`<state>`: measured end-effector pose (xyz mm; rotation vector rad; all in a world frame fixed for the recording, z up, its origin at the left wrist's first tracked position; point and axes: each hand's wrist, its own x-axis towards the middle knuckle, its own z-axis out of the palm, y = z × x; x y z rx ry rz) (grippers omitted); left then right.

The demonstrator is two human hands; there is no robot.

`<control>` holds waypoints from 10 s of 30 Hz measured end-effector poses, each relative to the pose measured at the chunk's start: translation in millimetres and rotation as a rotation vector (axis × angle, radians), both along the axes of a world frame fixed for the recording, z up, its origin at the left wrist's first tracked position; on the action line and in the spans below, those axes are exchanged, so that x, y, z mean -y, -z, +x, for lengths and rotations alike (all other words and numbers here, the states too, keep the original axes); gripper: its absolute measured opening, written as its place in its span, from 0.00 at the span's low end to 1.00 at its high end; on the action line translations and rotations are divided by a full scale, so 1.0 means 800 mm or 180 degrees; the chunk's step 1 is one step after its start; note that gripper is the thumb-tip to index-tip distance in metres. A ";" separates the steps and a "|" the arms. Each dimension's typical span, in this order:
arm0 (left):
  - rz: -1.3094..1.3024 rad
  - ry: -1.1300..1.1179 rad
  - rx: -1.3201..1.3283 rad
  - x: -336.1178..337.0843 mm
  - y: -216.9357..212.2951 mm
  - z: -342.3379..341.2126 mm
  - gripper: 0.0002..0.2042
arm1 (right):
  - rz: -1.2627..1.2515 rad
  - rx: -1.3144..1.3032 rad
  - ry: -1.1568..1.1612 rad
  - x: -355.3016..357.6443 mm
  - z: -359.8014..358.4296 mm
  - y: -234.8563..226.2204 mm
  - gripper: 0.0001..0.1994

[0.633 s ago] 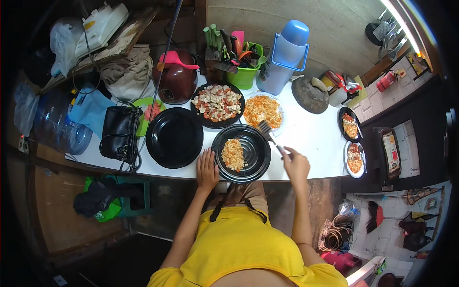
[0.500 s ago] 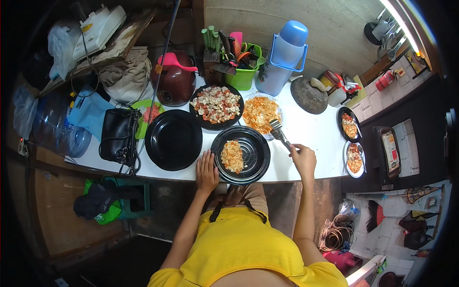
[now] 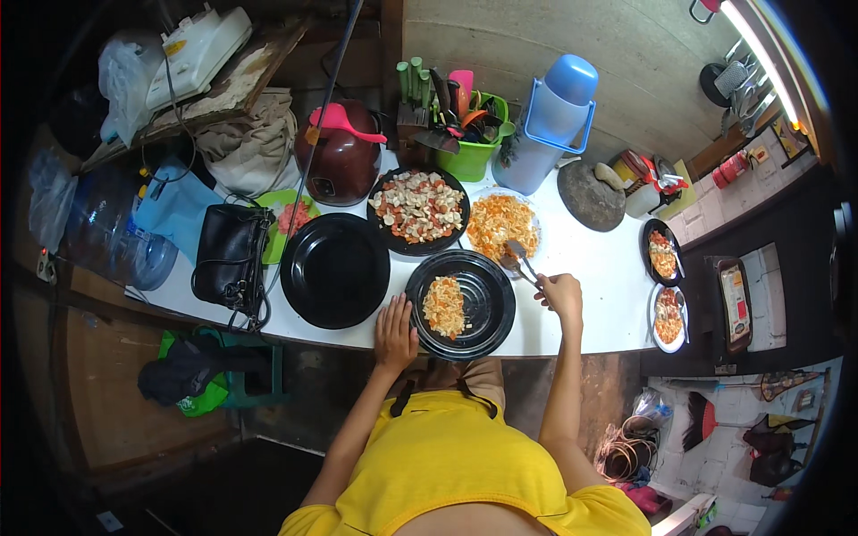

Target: The person uses a fork to transfer shredded food from a white plate to a black plate, spreading it evenly. They then add pieces of a white and red mixture from another plate onto the shredded food. The person continues to arrange the food on the black plate using the fork.

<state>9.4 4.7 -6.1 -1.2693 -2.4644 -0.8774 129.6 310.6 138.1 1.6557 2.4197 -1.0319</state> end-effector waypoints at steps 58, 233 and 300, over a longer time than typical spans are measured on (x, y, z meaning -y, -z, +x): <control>-0.0267 0.0766 -0.0048 0.009 -0.004 -0.016 0.25 | -0.0343 -0.1385 0.1330 0.015 -0.012 0.105 0.16; 0.0199 0.0312 0.0033 0.005 0.010 -0.003 0.25 | 0.0971 0.0332 -0.2198 0.056 0.076 -0.027 0.08; 0.0282 0.0205 -0.0028 0.004 0.015 0.002 0.24 | 0.0161 0.1395 -0.2486 0.011 -0.065 -0.055 0.06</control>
